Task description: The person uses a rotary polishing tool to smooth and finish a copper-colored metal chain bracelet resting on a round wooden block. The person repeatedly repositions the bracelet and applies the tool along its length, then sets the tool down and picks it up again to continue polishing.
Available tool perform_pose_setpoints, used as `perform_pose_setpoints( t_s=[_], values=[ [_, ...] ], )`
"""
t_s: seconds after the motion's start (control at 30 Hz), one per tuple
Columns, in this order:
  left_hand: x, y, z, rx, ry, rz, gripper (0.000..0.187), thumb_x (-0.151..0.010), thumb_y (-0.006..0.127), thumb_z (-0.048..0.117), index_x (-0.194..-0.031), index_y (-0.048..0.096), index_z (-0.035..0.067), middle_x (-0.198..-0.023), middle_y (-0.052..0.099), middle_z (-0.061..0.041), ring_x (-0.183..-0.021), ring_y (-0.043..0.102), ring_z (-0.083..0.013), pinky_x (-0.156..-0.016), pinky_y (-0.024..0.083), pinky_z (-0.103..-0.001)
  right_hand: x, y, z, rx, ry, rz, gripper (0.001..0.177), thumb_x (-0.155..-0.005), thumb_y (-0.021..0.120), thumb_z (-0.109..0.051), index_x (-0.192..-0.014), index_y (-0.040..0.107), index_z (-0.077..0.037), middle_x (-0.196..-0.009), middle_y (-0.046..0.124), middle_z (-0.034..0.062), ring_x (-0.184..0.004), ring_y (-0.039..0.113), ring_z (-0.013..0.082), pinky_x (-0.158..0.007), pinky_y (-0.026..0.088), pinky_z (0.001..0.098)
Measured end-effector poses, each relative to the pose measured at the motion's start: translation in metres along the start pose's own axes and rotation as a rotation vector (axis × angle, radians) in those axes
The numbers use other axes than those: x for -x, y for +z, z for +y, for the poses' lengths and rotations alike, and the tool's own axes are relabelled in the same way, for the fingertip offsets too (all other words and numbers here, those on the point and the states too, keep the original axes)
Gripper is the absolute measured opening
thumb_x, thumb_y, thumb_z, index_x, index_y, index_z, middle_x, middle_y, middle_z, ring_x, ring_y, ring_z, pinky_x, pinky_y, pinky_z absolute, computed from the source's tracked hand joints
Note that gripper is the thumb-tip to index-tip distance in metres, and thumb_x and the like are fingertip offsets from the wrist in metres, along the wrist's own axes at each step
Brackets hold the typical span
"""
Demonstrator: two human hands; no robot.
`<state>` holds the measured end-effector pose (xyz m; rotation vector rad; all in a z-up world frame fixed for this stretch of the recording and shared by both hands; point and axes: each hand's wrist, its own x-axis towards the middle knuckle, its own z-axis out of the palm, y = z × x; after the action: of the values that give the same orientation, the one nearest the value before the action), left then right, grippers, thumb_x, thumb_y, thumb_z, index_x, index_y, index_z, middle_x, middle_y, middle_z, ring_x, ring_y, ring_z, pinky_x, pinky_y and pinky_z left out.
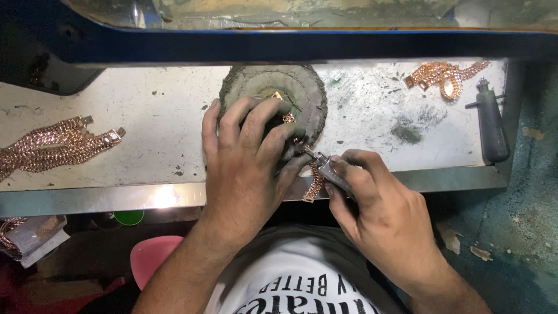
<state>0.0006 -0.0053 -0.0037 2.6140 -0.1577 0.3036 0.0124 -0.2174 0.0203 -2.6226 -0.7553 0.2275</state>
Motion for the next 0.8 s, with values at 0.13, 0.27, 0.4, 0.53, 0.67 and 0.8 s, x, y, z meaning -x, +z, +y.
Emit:
perform_pose_setpoints(
  t_s=[0.13, 0.27, 0.4, 0.53, 0.67, 0.8],
  values=[
    [0.002, 0.001, 0.000, -0.018, 0.019, -0.003, 0.049, -0.089, 0.087, 0.036, -0.122, 0.054, 0.021, -0.141, 0.053, -0.003, -0.135, 0.048, -0.0347, -0.120, 0.025, -0.066, -0.008, -0.014, 0.013, -0.319, 0.310, -0.052, 0.042, -0.090, 0.070, -0.030, -0.126, 0.055, -0.015, -0.117, 0.077, 0.0083, -0.097, 0.080, 0.0231, -0.083, 0.064, 0.0339],
    [0.007, 0.002, 0.000, 0.005, 0.042, -0.006, 0.048, -0.093, 0.082, 0.040, -0.125, 0.052, 0.018, -0.141, 0.051, -0.002, -0.136, 0.047, -0.0356, -0.120, 0.023, -0.073, -0.033, -0.025, 0.031, -0.133, 0.296, 0.088, 0.043, -0.102, 0.059, -0.039, -0.131, 0.050, -0.009, -0.117, 0.070, 0.0175, -0.080, 0.066, 0.0306, -0.066, 0.054, 0.0486],
    [0.006, -0.001, 0.001, 0.000, 0.065, 0.046, 0.044, -0.095, 0.079, 0.044, -0.119, 0.056, 0.016, -0.137, 0.056, -0.001, -0.134, 0.052, -0.0338, -0.119, 0.024, -0.073, -0.062, -0.028, 0.035, -0.001, 0.168, 0.157, 0.037, -0.108, 0.062, -0.022, -0.133, 0.047, 0.001, -0.117, 0.067, 0.0269, -0.076, 0.069, 0.0393, -0.053, 0.055, 0.0494],
    [0.006, -0.001, 0.002, 0.065, 0.057, 0.049, 0.042, -0.094, 0.078, 0.047, -0.117, 0.059, 0.018, -0.137, 0.058, 0.000, -0.136, 0.052, -0.0321, -0.120, 0.022, -0.073, -0.066, -0.024, 0.058, 0.163, 0.167, 0.243, 0.030, -0.110, 0.069, -0.016, -0.119, 0.051, 0.007, -0.101, 0.061, 0.0270, -0.078, 0.062, 0.0457, -0.053, 0.048, 0.0576],
    [0.001, -0.005, 0.003, 0.080, 0.071, 0.087, 0.038, -0.094, 0.080, 0.044, -0.117, 0.061, 0.019, -0.134, 0.061, 0.000, -0.131, 0.057, -0.0315, -0.118, 0.029, -0.074, -0.046, -0.033, 0.027, -0.126, 0.321, 0.156, 0.037, -0.106, 0.063, -0.016, -0.133, 0.045, 0.000, -0.090, 0.072, 0.0281, -0.067, 0.072, 0.0364, -0.047, 0.057, 0.0470],
    [0.000, -0.002, 0.003, 0.013, 0.045, 0.086, 0.036, -0.097, 0.082, 0.035, -0.119, 0.060, 0.018, -0.134, 0.061, -0.003, -0.130, 0.056, -0.0327, -0.119, 0.028, -0.068, 0.000, -0.005, 0.012, -0.239, 0.242, 0.116, 0.040, -0.093, 0.071, -0.025, -0.123, 0.049, -0.012, -0.126, 0.067, 0.0137, -0.096, 0.073, 0.0298, -0.078, 0.060, 0.0402]
  ],
)
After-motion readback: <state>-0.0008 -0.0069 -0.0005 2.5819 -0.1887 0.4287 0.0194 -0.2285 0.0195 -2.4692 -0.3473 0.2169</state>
